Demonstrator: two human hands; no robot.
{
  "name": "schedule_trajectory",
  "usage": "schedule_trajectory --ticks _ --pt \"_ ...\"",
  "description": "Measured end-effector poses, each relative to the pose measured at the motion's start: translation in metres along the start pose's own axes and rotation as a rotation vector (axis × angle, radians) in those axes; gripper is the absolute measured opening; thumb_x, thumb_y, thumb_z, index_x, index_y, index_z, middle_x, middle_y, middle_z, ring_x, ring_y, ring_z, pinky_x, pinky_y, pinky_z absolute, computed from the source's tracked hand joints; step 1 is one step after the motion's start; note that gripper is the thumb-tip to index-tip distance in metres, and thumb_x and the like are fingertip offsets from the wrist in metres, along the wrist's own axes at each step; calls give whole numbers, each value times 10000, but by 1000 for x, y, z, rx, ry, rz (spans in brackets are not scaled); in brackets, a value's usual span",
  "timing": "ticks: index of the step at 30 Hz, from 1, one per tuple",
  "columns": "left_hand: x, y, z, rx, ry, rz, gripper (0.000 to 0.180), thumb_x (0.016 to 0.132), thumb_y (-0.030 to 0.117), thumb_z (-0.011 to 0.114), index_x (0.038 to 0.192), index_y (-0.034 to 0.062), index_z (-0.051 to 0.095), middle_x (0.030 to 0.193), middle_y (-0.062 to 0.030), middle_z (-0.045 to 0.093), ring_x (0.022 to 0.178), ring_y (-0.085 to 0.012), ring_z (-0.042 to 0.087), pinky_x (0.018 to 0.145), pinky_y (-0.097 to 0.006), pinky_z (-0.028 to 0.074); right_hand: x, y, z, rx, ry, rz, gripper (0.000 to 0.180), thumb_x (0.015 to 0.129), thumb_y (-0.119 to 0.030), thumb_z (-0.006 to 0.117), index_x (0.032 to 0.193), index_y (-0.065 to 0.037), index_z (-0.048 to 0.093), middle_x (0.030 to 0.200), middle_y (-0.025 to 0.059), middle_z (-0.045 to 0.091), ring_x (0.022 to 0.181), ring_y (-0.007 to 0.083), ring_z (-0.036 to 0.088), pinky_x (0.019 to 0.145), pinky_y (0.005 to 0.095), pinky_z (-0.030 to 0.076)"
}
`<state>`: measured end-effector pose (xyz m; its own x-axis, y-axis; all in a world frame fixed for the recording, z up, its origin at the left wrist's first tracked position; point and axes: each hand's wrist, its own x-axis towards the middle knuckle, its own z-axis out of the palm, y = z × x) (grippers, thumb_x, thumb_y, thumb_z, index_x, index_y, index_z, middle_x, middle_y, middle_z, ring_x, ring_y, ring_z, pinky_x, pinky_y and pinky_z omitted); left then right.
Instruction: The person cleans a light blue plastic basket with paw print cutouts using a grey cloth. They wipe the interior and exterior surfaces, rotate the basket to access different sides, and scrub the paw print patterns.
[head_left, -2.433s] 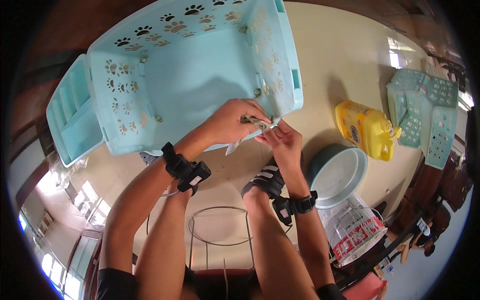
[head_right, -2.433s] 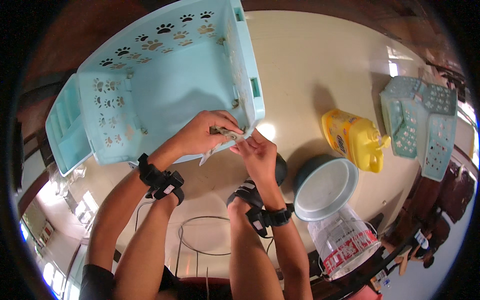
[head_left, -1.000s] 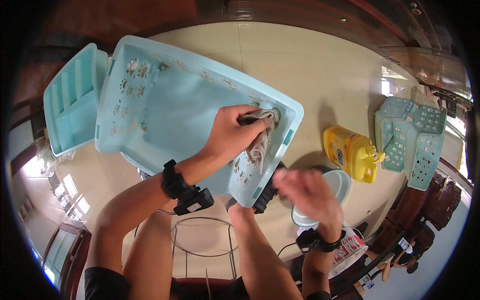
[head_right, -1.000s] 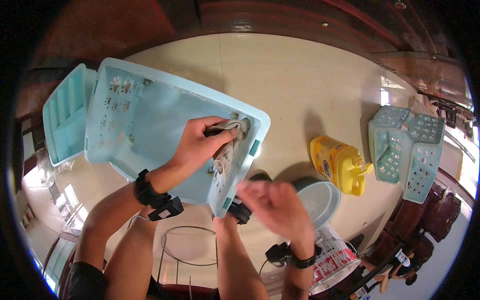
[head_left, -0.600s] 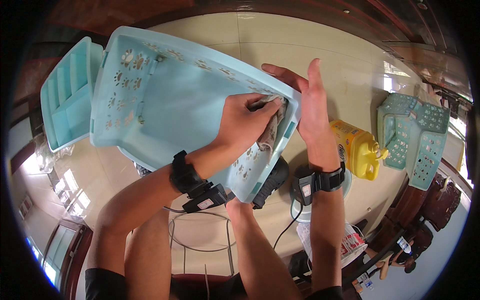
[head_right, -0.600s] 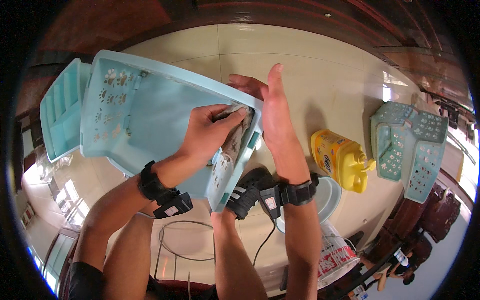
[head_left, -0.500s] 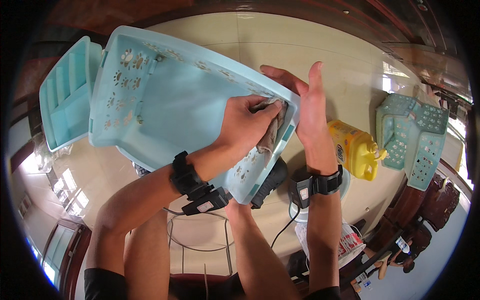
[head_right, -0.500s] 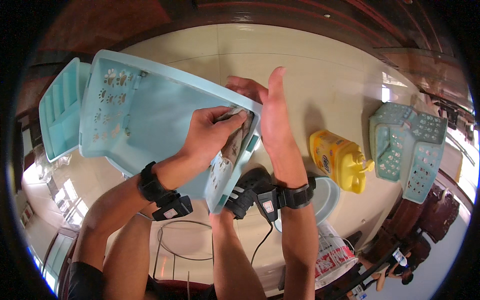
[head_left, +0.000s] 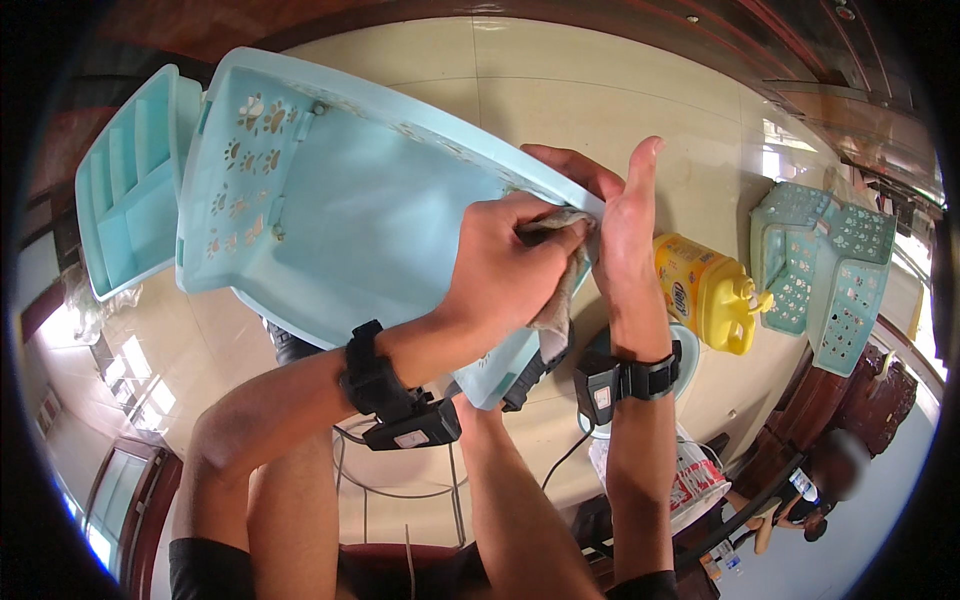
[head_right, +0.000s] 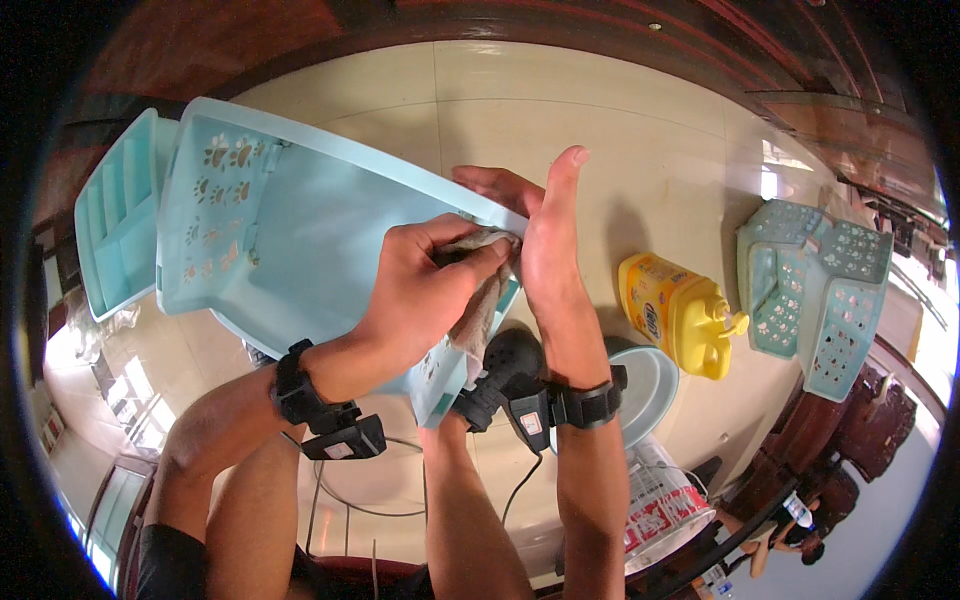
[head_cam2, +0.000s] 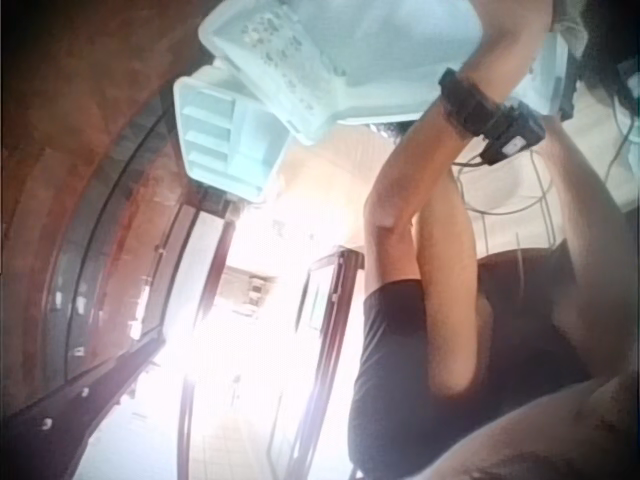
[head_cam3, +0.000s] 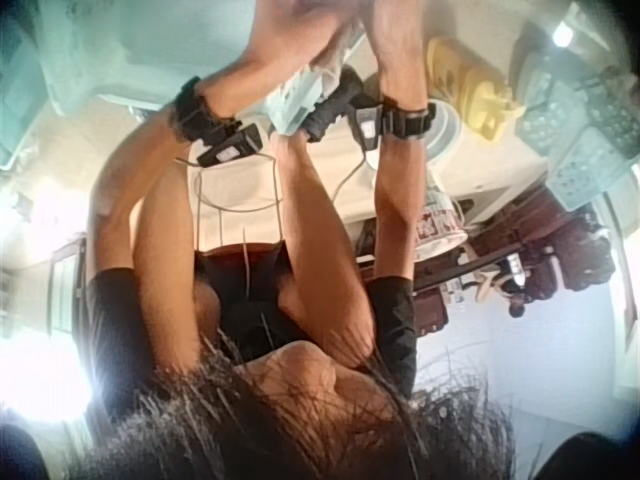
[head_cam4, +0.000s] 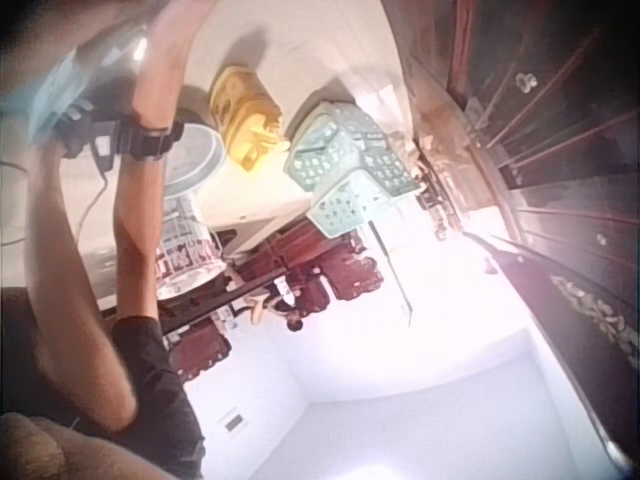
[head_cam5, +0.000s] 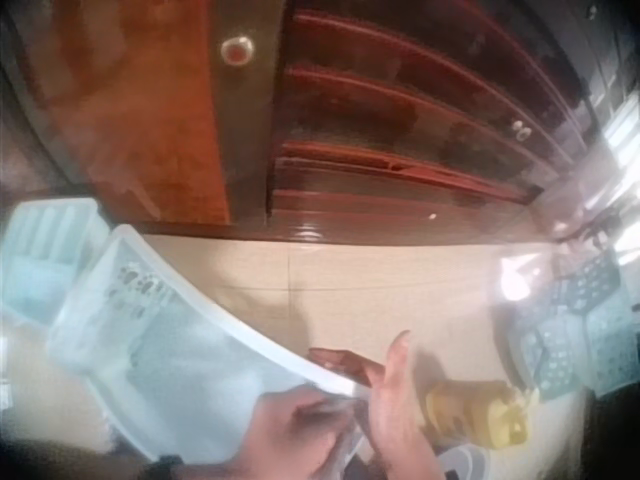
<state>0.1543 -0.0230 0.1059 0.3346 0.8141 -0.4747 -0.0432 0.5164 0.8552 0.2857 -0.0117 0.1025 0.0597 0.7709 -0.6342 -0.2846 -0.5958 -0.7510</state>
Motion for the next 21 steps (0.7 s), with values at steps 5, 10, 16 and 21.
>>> schedule_trajectory --ticks 5,10,16,21 --pt "-1 32 -6 -68 -112 92 174 942 119 678 1007 -41 697 776 25 649 686 -2 527 567 -192 423 -5 -1 -16 395 -126 91 1146 862 -874 105 1379 68 502 1182 190 652 1073 278 608 1012 377 441" --pt "-8 59 -51 70 -116 22 173 948 80 622 1048 -39 698 825 12 673 734 -17 571 645 -193 467 -26 1 -44 24 192 -347 907 947 -733 331 1333 58 550 1138 164 647 1046 241 596 963 362 455" --pt "-37 47 -43 -215 -630 19 494 918 20 523 1402 -58 468 1450 -158 453 1339 -234 468 1111 -366 366 -109 -5 -1 -199 14 -503 572 930 -360 689 1322 28 539 1203 136 625 1107 205 593 966 354 453" --pt "-56 45 -27 257 -570 382 466 928 38 502 1380 -67 460 1418 -210 458 1307 -320 497 1058 -391 415 -103 19 12 -33 117 -423 446 1019 -320 565 1330 -5 506 1136 176 653 972 203 645 912 300 483"
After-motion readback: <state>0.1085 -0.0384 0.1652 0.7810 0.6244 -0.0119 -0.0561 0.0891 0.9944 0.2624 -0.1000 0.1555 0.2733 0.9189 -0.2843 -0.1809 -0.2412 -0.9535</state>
